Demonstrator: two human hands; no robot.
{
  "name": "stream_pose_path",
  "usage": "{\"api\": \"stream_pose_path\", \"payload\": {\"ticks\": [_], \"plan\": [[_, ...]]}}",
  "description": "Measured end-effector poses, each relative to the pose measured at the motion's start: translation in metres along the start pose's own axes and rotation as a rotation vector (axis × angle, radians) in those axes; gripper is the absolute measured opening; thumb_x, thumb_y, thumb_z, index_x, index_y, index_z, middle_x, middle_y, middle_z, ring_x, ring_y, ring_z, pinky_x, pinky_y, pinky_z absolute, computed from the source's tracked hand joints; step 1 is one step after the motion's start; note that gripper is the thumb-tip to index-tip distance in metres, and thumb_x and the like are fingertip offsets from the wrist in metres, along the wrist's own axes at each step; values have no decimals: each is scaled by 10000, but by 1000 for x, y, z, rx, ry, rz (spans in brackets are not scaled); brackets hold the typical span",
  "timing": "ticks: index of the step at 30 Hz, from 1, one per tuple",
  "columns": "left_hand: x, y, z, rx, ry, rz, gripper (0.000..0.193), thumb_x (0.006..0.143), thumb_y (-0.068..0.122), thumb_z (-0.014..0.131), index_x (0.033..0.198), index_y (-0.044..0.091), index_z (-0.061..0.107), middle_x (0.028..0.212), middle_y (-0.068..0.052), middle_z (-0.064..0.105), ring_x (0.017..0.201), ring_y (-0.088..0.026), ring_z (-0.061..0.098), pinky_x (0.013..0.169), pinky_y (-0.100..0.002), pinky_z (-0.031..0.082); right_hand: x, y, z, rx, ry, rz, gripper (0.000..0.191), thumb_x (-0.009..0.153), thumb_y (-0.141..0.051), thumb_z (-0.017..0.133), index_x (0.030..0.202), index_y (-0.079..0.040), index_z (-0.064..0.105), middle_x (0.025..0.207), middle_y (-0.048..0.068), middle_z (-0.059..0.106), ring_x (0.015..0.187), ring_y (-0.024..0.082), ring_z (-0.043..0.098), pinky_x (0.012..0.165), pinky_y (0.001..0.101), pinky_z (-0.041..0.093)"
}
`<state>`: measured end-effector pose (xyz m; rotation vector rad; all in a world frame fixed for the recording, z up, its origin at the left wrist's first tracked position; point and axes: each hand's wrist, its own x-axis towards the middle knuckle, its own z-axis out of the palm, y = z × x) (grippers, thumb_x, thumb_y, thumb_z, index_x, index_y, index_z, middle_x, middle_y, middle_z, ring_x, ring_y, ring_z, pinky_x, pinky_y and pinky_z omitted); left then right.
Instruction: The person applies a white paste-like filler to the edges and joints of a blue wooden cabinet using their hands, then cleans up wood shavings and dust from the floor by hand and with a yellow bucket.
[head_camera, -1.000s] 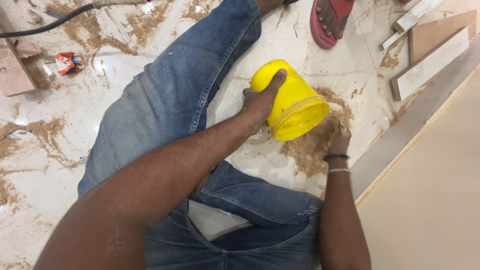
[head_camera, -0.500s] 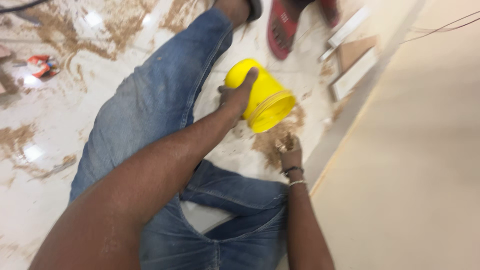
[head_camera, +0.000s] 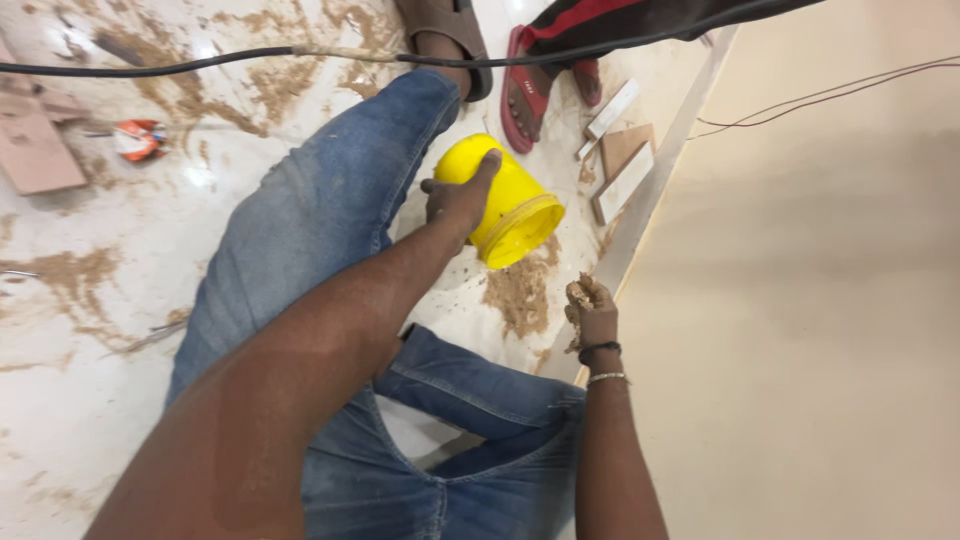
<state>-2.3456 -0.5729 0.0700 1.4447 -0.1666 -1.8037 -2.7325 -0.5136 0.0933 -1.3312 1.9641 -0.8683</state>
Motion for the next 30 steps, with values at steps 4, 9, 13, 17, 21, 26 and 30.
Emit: {"api": "stream_pose_path", "payload": {"ticks": [4,9,13,17,21,26,30], "plan": [[-10,12,-12,-57,-64,-39,1402,643,783,721,1562,-59,80,1429,-296,508,1208,-382,664,935,-454,614,-5,-17,13,-17,-30,136,445,920,-94,701,1351,-87,592,1225,59,689,991,135,727,672,285,608],[1,13,-32,-115,-73,-56,1420,643,764,722,1571,-46,18,1438,-297,476,1209,-373,659,924,-456,627,-1,-12,24,-289,-121,375,605,862,-227,798,1414,-171,557,1296,38,651,892,191,648,642,334,563],[24,-4,-43,-47,57,-73,1395,673,795,737,1570,-64,104,1449,-310,491,1229,-364,639,960,-431,588,14,28,35,-435,-157,696,712,869,-258,788,1515,-240,490,1300,212,615,866,359,626,655,446,549],[36,-15,-35,-101,83,-67,1422,731,802,758,1572,-73,15,1459,-343,441,1257,-399,574,1003,-435,538,45,75,64,-227,-22,809,750,875,-345,752,1538,-271,408,1377,143,530,1093,373,577,748,564,547],[35,-19,-20,-210,-73,-118,1399,695,729,712,1565,-72,-36,1383,-328,527,1133,-373,702,917,-458,616,70,114,96,-715,-27,267,923,860,-412,884,1549,-100,355,1441,229,484,1267,428,517,986,511,458],[39,-23,2,-222,-50,-116,1287,701,709,698,1523,-74,91,1322,-308,578,1044,-362,747,839,-497,646,98,137,98,-769,62,-217,688,817,-288,891,1360,17,597,1335,260,620,1202,387,615,1021,426,485],[44,-31,19,-228,-61,-96,1123,710,682,702,1441,-82,325,1237,-262,659,1007,-331,765,822,-495,649,118,129,87,-728,141,-324,319,921,-177,796,1165,22,743,1093,259,727,1001,417,690,872,463,541]]}}
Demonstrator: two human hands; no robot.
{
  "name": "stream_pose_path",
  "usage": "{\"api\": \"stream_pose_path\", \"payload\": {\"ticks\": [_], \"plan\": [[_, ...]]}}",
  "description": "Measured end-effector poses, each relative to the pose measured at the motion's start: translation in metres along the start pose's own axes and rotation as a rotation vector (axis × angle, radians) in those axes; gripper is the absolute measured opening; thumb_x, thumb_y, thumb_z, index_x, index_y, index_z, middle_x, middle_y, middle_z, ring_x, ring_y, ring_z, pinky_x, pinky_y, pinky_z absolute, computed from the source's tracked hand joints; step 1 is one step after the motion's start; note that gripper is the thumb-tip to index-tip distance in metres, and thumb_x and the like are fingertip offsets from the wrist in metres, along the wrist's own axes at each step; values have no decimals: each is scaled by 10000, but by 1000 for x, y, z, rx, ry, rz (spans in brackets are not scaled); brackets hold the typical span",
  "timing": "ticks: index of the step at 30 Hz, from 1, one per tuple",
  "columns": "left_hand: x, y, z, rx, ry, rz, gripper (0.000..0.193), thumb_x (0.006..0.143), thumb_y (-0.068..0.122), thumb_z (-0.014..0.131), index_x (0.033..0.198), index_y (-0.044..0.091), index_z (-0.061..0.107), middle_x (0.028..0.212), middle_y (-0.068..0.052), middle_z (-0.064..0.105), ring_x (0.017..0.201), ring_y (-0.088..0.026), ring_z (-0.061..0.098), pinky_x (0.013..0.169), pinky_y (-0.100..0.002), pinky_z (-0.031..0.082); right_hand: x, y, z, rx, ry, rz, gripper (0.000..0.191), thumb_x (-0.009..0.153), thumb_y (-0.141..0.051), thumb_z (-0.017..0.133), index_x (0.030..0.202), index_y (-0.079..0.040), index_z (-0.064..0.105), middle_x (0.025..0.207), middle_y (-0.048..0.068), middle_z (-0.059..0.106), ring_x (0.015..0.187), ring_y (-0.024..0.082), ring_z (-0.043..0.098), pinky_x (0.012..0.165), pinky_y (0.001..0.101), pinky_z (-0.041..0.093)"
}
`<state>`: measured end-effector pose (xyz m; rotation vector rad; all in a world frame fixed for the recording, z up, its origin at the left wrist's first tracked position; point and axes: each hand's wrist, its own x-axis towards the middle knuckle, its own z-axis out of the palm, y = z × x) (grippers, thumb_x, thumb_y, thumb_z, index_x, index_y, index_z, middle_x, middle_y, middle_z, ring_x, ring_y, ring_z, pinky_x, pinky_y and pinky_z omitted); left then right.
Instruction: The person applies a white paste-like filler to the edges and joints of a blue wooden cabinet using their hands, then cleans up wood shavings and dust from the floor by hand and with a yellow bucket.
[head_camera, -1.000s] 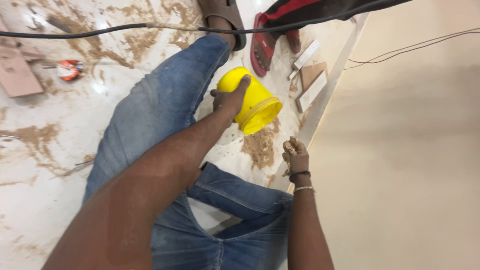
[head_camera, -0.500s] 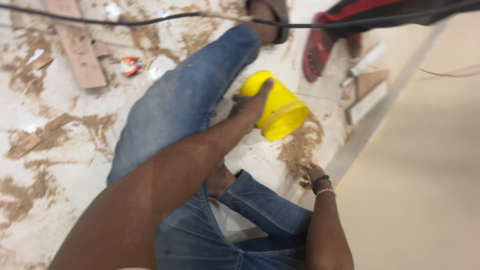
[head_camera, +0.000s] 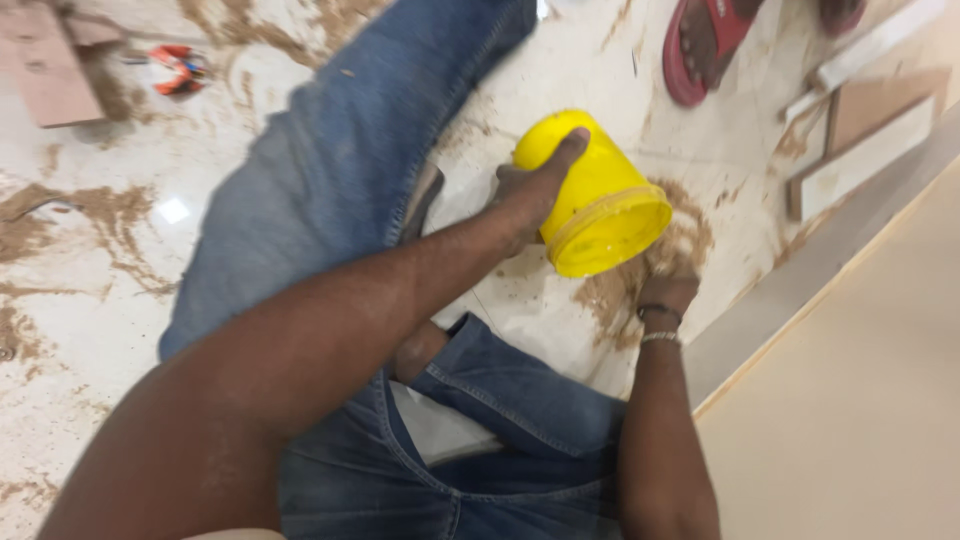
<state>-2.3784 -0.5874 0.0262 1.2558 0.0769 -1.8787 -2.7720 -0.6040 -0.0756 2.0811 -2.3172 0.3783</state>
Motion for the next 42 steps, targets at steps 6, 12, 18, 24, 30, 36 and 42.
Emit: {"api": "stream_pose_path", "payload": {"ticks": [6,12,18,24,30,36,42], "plan": [[0,-3,0,63,-79,-7,1003,754,690,660,1381,-73,482,1194,-223,705,1014,-283,769,838,-461,649,26,-22,-26,276,58,-75,258,975,-184,796,1108,29,737,970,185,754,858,352,714,768,420,553],[7,5,-7,68,-19,-28,1032,783,668,648,1430,-72,334,1211,-247,661,1031,-285,756,852,-464,653,73,-46,-8,406,-237,40,269,989,-146,742,1240,-49,732,1137,104,715,1004,236,656,843,357,544],[14,-5,-4,74,-55,-8,1017,795,668,668,1388,-124,439,1211,-261,712,1022,-282,782,854,-430,662,13,-51,47,145,-309,-399,501,1045,-106,681,1497,-25,482,1493,152,571,1384,320,521,1216,479,332],[10,-7,-3,35,-65,-18,983,748,658,678,1374,-74,480,1179,-217,717,988,-276,775,809,-454,657,-20,-44,-9,64,-84,-422,303,878,-140,695,1154,-28,749,1178,171,730,1085,301,682,953,399,558],[5,-4,-8,43,1,-57,1153,774,651,693,1483,-78,150,1233,-248,627,1052,-292,747,877,-463,649,14,-29,-22,295,111,179,280,1037,-246,761,959,22,742,807,86,723,730,170,626,647,336,527],[9,-4,-6,72,-50,-58,1102,781,671,672,1471,-66,230,1210,-235,644,1036,-283,749,867,-464,650,38,37,-32,469,-464,481,490,964,-267,675,1435,-150,608,1000,116,711,824,184,633,632,297,555],[10,-9,-5,89,-73,-26,929,760,675,663,1360,-21,526,1159,-182,716,997,-263,770,848,-455,649,-21,13,-18,-708,293,-930,1155,554,-923,594,1292,-36,562,1106,126,739,964,196,713,703,336,616]]}}
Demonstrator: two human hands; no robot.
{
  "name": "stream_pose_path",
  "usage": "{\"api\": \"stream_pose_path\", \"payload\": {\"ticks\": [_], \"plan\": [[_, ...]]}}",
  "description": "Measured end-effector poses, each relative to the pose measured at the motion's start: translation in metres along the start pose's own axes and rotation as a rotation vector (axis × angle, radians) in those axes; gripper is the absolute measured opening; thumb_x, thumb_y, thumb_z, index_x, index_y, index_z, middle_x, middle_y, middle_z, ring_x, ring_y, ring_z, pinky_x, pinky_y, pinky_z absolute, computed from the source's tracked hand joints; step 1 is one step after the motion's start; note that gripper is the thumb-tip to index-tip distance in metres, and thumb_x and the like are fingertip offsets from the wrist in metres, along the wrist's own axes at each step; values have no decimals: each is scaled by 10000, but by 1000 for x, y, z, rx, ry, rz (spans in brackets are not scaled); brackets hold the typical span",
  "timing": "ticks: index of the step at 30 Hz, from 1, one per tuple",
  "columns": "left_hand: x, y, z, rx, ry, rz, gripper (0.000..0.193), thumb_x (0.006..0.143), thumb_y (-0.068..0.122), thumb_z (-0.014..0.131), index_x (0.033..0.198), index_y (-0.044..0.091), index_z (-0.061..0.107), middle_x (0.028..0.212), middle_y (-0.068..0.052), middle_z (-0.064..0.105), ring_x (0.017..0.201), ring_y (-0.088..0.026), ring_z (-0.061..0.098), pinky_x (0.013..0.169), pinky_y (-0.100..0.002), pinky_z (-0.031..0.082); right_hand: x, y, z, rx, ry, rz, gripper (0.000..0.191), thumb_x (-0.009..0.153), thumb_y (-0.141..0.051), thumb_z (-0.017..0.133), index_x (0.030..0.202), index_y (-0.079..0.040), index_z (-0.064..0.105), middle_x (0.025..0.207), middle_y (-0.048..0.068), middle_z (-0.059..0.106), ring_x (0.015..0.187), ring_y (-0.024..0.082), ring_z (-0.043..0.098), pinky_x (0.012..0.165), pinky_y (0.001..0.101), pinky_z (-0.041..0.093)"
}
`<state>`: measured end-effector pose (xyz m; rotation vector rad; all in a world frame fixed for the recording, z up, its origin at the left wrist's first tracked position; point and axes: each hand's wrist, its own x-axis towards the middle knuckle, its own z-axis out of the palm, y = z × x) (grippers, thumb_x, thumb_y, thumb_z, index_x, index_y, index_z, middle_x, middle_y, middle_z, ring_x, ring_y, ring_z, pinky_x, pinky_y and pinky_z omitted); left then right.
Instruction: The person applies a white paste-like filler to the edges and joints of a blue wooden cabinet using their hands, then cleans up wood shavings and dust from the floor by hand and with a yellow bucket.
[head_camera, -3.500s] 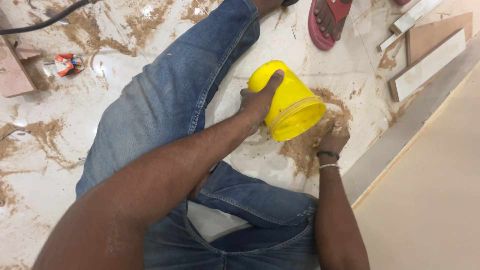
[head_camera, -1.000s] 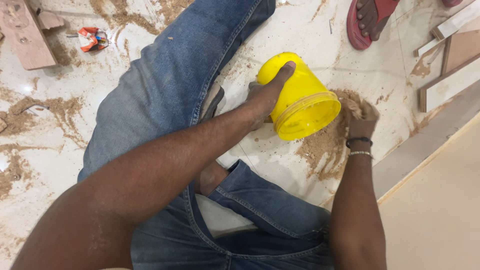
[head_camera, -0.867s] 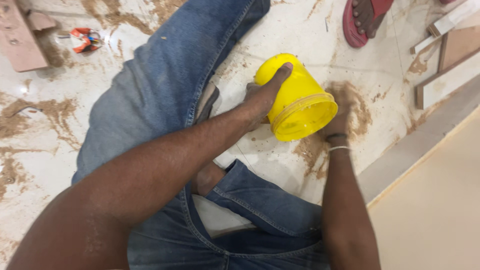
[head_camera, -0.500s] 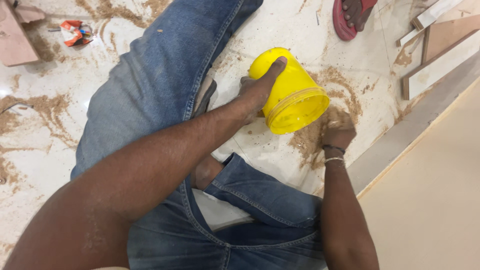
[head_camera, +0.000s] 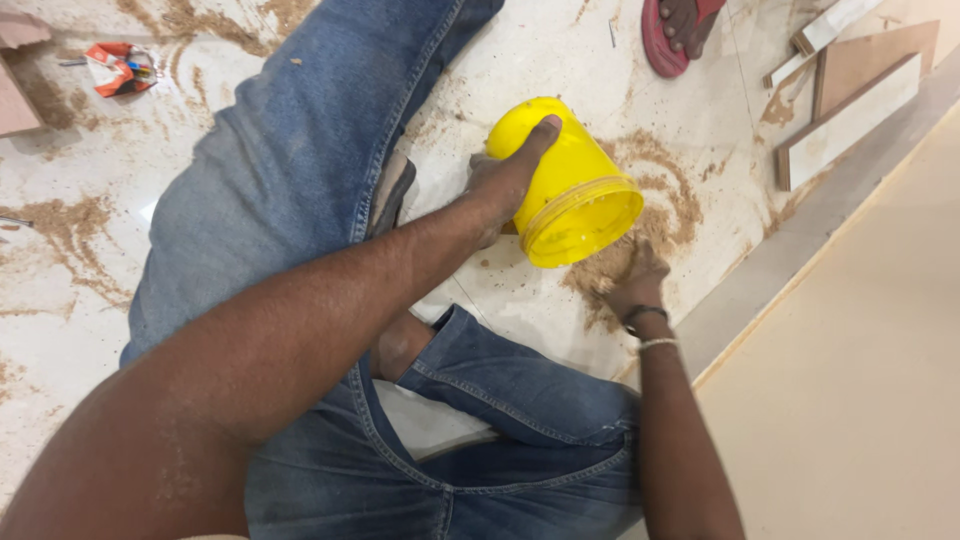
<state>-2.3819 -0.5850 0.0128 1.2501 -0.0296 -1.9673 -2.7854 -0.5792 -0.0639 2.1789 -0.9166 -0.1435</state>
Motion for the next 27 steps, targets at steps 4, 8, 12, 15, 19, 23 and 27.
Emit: {"api": "stream_pose_path", "payload": {"ticks": [4,8,12,15,19,23,27], "plan": [[-1,-4,-5,-34,-85,29,1013,741,714,648,1401,-41,506,1182,-194,713,994,-257,766,841,-440,636,16,-17,-27,875,-662,940,353,849,-161,810,1139,17,717,917,214,737,808,341,709,678,426,550],[2,-2,-9,-21,95,-21,1181,748,675,683,1497,-35,109,1270,-256,601,1043,-304,752,877,-481,645,25,0,-25,860,-405,936,266,833,-128,802,1030,35,727,916,187,746,794,290,711,690,427,549],[6,-1,-8,-51,92,-21,1205,744,671,695,1492,-46,79,1273,-266,605,1041,-300,761,885,-470,661,13,13,-1,794,-223,862,207,1015,-157,728,982,47,706,935,180,743,816,279,677,724,432,545],[8,-3,-7,-19,19,38,1092,742,700,675,1452,-54,328,1229,-229,674,1016,-267,766,860,-457,653,1,21,20,1306,-336,1409,293,1045,-328,638,1140,-52,632,790,72,633,640,217,570,572,371,478],[10,-5,-6,-18,43,-32,1028,791,663,661,1443,-39,288,1221,-215,666,1054,-283,760,892,-480,652,-1,38,32,1734,-281,1670,399,1119,-421,529,1139,-38,639,853,1,685,709,123,638,627,262,554],[9,-2,-4,13,-49,17,940,794,687,603,1414,-5,463,1183,-187,695,1028,-250,759,851,-450,652,13,44,21,1515,-257,1918,425,1089,-434,501,1014,-29,609,754,68,667,568,173,555,500,298,440],[4,0,-2,28,-18,-10,941,811,669,597,1431,-7,385,1184,-201,684,1030,-264,764,856,-456,666,26,32,3,1379,-187,1548,349,1163,-270,476,1058,9,657,859,39,672,698,119,610,557,276,500]]}}
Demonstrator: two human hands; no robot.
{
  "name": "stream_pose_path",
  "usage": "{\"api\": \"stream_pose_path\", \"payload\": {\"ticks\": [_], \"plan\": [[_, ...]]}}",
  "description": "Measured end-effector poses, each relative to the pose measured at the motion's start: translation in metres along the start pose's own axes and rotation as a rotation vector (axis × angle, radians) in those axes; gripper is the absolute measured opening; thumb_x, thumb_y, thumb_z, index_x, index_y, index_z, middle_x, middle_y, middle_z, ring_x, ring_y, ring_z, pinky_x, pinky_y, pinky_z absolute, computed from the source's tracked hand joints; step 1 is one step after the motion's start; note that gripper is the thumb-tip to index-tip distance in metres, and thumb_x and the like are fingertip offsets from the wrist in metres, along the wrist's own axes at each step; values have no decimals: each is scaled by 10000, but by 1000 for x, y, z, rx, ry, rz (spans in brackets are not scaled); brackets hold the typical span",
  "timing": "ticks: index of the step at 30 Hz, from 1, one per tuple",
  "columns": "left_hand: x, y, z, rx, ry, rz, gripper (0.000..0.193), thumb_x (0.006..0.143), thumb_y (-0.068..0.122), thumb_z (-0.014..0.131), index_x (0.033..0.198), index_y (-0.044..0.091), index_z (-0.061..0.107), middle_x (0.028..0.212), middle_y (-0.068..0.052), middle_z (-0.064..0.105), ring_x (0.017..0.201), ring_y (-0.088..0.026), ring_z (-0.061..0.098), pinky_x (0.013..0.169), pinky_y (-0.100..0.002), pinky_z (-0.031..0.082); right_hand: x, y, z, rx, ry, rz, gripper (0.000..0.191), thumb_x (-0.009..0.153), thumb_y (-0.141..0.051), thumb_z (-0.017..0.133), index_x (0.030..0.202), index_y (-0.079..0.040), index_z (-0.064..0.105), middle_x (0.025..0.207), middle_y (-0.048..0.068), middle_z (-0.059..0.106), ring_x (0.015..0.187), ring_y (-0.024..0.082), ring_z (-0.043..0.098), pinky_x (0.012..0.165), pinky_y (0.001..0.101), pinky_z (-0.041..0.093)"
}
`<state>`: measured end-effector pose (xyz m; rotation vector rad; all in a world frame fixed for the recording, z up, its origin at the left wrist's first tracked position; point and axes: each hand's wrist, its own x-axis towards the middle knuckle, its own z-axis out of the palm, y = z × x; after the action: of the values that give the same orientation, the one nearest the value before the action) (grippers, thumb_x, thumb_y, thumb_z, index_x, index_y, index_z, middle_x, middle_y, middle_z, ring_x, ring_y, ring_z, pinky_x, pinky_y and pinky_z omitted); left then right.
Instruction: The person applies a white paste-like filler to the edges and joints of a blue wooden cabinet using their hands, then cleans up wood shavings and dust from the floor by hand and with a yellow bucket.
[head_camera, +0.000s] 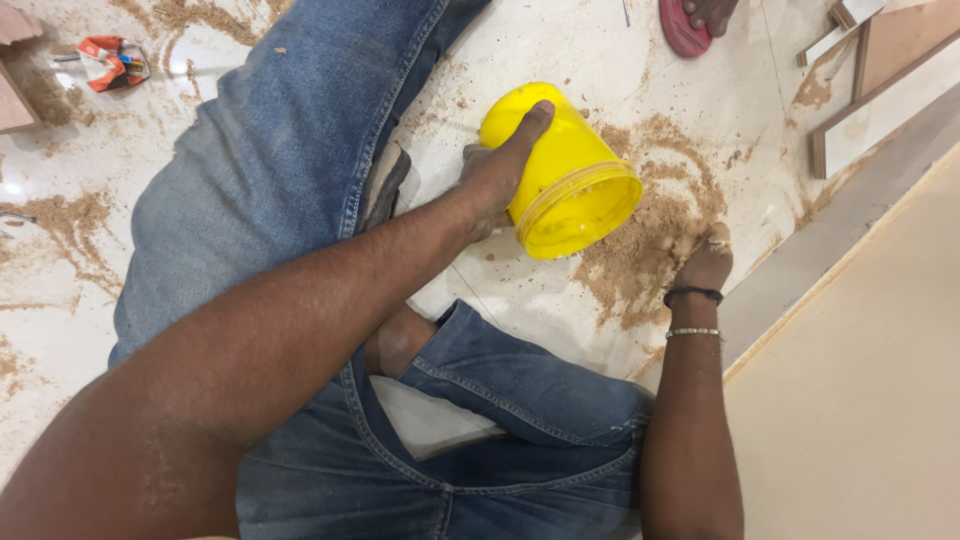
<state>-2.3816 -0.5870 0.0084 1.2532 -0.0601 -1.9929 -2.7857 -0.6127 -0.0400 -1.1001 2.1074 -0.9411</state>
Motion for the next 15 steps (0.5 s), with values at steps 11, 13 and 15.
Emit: {"api": "stream_pose_path", "payload": {"ticks": [11,13,15], "plan": [[-4,-1,-4,-27,-15,2,879,815,667,605,1407,31,471,1184,-179,696,1002,-244,767,862,-465,661,-25,-12,16,-149,-106,-381,197,1043,54,519,1129,23,694,966,47,721,834,114,657,705,256,548],[-3,-2,-4,-36,-14,-14,867,822,664,608,1403,36,463,1199,-181,693,1014,-249,771,874,-474,664,-29,-16,14,-169,-162,-347,196,1020,45,562,1085,3,742,937,40,729,811,107,645,679,253,524],[-3,-3,-4,-36,-11,-22,858,818,675,598,1394,48,495,1205,-174,700,1027,-249,766,873,-476,656,-31,-21,12,-280,-168,-325,200,957,37,605,1036,-33,775,906,20,748,788,100,669,651,248,529]]}}
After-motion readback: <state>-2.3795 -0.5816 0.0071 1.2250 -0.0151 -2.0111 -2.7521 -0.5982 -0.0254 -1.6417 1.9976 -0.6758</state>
